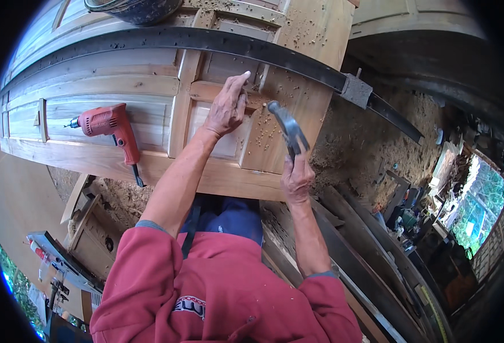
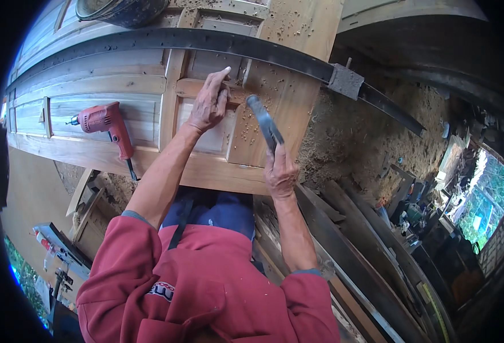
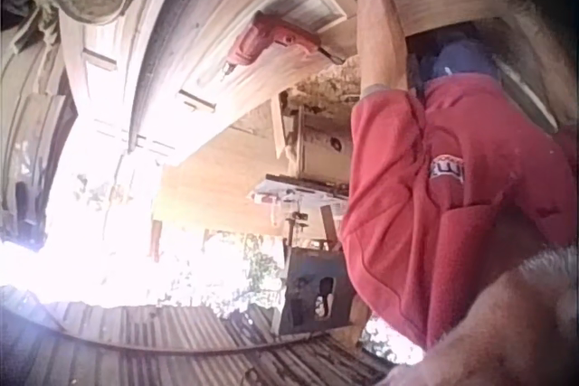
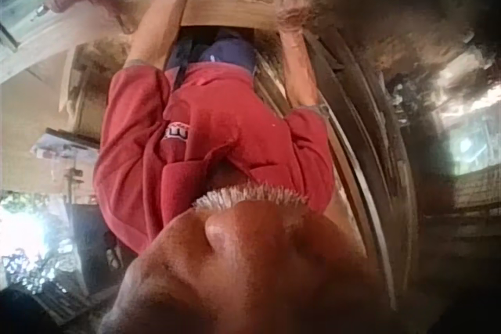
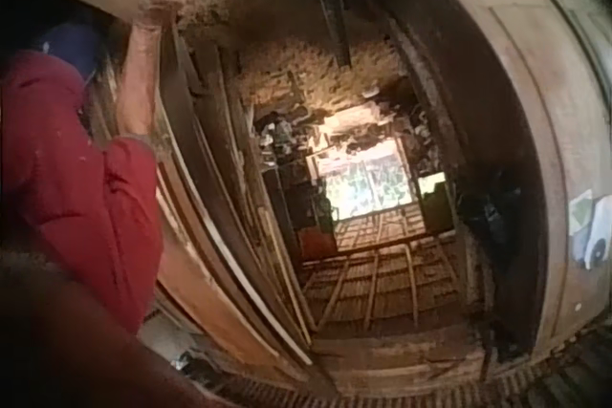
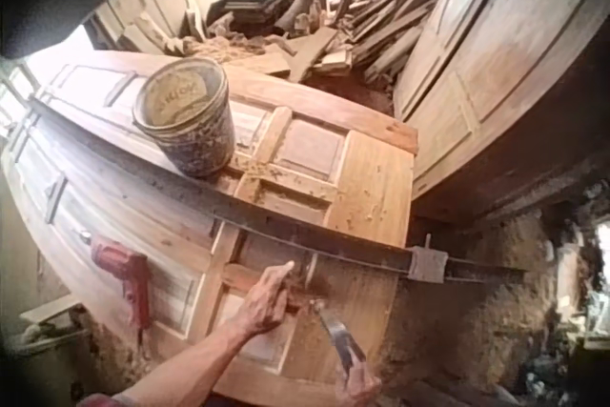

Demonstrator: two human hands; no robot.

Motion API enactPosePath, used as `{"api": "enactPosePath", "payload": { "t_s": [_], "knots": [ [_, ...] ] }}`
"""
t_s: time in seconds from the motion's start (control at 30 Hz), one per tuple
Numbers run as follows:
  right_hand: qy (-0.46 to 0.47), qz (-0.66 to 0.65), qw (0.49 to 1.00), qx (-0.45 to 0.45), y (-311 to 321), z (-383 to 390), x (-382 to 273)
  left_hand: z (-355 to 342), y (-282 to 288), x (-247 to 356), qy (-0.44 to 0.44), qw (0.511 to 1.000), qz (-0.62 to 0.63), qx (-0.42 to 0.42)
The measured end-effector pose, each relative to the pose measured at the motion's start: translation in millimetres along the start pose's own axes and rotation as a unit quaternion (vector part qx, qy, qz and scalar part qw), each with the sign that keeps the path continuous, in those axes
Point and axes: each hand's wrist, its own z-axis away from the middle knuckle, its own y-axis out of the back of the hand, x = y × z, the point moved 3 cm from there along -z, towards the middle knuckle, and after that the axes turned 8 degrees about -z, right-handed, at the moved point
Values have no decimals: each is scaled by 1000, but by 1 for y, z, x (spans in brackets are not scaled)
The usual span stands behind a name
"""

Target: The person hammers nails into a wooden door frame, drills holes with a power drill, and applies small wooden blocks into the frame by hand while the door is clamped to a workbench.

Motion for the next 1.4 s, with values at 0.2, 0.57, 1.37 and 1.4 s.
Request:
{"api": "enactPosePath", "payload": {
  "t_s": [0.2,0.57,1.37,1.4],
  "knots": [
    [38,-25,998,44,-3,-5,-1,-7,2,5,110,988,110,-10],
    [-100,-72,984,-129,8,-21,9,-141,279,48,39,952,-56,298],
    [-322,27,895,-308,43,-103,-43,-274,258,-144,149,742,-467,-458],
    [-327,25,894,-305,37,-102,-48,-271,253,-154,130,756,-450,-457]
  ]
}}
